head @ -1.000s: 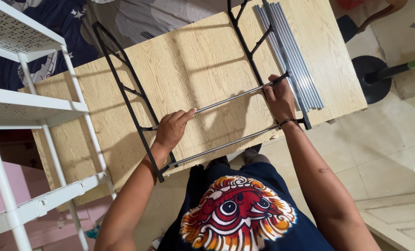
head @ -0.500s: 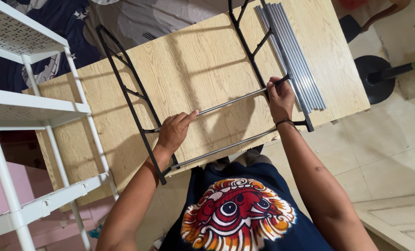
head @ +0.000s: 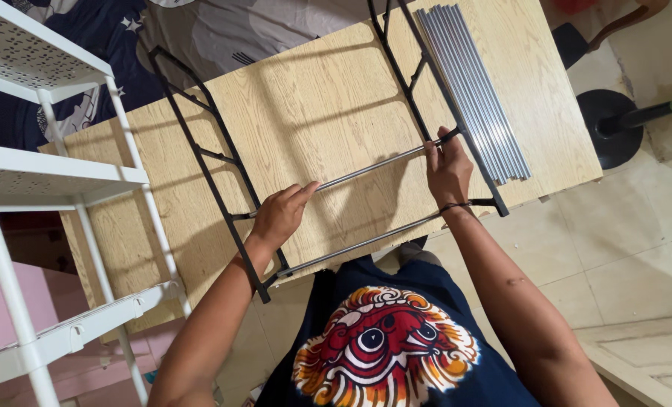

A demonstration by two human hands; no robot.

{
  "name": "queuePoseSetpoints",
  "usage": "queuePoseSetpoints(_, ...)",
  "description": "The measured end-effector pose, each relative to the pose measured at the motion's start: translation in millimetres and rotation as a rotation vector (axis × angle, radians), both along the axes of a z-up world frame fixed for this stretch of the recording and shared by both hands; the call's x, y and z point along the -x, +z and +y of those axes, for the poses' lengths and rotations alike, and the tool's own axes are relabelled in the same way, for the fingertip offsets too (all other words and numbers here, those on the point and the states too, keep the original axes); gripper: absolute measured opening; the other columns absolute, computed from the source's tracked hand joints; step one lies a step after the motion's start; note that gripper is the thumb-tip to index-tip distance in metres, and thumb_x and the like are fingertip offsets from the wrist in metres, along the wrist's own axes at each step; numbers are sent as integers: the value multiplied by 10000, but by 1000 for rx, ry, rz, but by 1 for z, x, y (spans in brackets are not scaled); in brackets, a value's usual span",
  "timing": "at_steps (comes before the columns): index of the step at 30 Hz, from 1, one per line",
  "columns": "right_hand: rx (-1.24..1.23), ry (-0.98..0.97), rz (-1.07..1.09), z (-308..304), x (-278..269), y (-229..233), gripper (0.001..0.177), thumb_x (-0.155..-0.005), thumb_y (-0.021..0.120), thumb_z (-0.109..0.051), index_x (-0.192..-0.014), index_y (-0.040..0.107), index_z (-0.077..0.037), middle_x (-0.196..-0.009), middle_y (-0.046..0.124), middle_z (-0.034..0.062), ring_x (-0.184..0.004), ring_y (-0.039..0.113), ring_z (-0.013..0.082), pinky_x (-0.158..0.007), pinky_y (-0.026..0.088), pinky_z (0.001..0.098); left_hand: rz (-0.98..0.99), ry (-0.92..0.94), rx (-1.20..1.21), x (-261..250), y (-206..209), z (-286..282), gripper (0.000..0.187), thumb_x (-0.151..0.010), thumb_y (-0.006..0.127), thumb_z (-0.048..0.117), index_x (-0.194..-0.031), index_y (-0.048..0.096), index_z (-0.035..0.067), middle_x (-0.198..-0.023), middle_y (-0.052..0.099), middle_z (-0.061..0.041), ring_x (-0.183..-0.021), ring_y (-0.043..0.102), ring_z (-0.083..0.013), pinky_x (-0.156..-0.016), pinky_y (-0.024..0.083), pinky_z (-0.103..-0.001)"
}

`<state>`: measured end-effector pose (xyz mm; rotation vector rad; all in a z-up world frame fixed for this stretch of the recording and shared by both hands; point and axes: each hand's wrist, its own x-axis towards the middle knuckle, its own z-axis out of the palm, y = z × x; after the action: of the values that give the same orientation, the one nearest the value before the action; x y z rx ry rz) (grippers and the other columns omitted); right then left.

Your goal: The person assembles a white plastic shelving unit by attaching wheels to the base and inserting metal rods into black side frames. The person handles plastic trays, wheels, and metal rods, then positions the assembled unit upright.

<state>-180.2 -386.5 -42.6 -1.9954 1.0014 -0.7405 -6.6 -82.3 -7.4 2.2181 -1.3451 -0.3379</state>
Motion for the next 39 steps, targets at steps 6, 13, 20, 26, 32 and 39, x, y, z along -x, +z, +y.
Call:
queuePoseSetpoints(6, -120, -18, 96, -1, 2, 8, 336, -1028, 701, -197, -1300, 667, -2, -958, 766, 130, -813, 686, 162, -743, 560, 295, -30, -20, 19, 0, 0, -3, 433, -943, 615, 24, -1357, 665, 140, -935, 694, -91, -771, 696, -301, -675, 587, -392)
queuePoseSetpoints(13, -129, 119, -137, 0, 1, -2, 250, -1063, 657, -181, -1212, 620, 16, -1068, 712, 161, -951, 677, 175, -738, 581, 315, 11, -42, 14, -7, 1, 1, 395, -963, 614, 38, -1347, 659, 120, -966, 708, -97, -822, 706, -303, -713, 590, -401)
queuePoseSetpoints(20, 150, 138, 6, 0, 10, -20, 235, -1129, 569, -138, -1277, 501, 31, -1160, 617, 237, -1088, 666, 363, -878, 539, 458, -160, -87, 167, -1, -5, 0, 404, -963, 627, 61, -1365, 624, 97, -1238, 710, -108, -1094, 702, -306, -937, 541, -427)
queuePoseSetpoints(26, 39, 157, 17, 1, 14, -11, 255, -1130, 554, -151, -1292, 486, 34, -1215, 599, 244, -1171, 666, 358, -901, 561, 453, -62, 6, 248, 1, 4, 52, 277, -1004, 662, 112, -1278, 677, 75, -1364, 676, -104, -1223, 677, -270, -1027, 566, -384)
queuePoseSetpoints(32, -80, 176, 34, 6, 15, -3, 276, -1115, 551, -164, -1314, 485, 16, -1232, 613, 236, -1219, 665, 325, -841, 602, 385, 92, 159, 220, 35, 0, 84, 177, -967, 717, 182, -1102, 729, 69, -1340, 694, -79, -1226, 679, -237, -1025, 550, -364)
queuePoseSetpoints(39, -94, 166, 11, 4, 16, -3, 252, -1098, 536, -137, -1297, 484, 9, -1237, 613, 218, -1227, 666, 315, -826, 604, 379, 175, 223, 347, 71, -14, 106, 214, -950, 749, 177, -1131, 734, 64, -1277, 736, -80, -1190, 717, -241, -1122, 509, -436)
